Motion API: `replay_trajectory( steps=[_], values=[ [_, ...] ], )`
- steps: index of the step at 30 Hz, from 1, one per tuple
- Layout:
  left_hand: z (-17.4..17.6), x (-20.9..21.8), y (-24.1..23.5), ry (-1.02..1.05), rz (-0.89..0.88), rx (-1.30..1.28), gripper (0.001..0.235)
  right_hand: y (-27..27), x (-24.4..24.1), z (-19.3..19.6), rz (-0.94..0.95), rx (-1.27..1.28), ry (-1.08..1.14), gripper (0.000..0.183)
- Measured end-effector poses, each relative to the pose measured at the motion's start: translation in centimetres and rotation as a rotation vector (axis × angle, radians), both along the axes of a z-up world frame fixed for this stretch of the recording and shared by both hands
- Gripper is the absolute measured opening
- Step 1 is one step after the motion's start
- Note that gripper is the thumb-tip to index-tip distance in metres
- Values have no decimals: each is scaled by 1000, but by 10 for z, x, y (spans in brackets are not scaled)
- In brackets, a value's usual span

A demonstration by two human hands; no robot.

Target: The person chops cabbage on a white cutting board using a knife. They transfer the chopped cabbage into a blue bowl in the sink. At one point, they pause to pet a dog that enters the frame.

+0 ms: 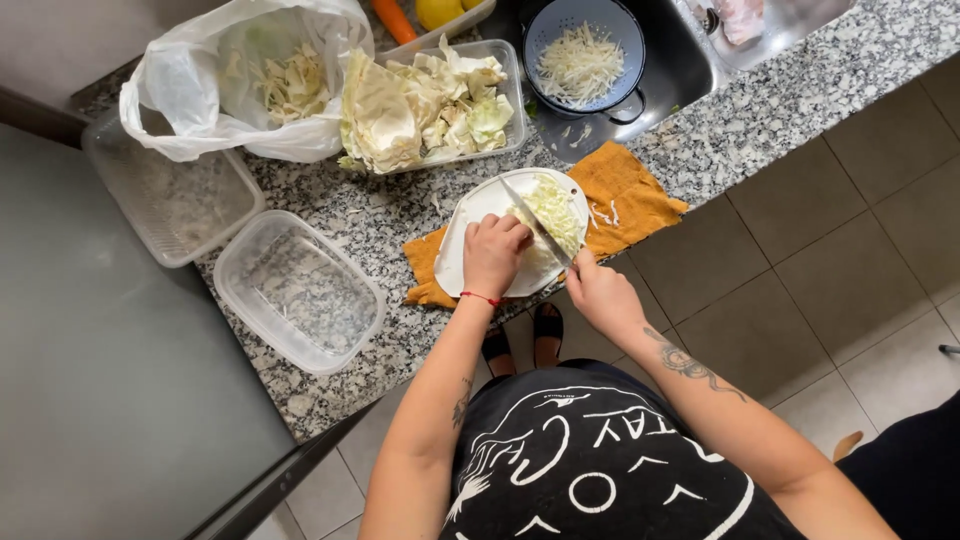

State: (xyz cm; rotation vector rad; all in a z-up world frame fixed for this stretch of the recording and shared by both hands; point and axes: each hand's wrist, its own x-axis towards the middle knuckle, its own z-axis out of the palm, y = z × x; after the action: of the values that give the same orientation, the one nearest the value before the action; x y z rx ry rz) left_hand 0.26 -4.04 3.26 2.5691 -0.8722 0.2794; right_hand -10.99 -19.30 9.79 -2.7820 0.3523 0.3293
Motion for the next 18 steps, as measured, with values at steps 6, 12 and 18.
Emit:
replay_trajectory(
  steps=[6, 12, 18],
  values=[
    [-9, -2, -2, 17, 45, -4, 9, 6, 6, -15, 34, 22, 52, 23],
    [-5, 1, 2, 44, 59, 11, 10, 22, 24, -20, 104, 36, 21, 16],
    [33, -8, 14, 9, 105, -50, 14, 13, 24, -24, 135, -46, -61, 25]
  ],
)
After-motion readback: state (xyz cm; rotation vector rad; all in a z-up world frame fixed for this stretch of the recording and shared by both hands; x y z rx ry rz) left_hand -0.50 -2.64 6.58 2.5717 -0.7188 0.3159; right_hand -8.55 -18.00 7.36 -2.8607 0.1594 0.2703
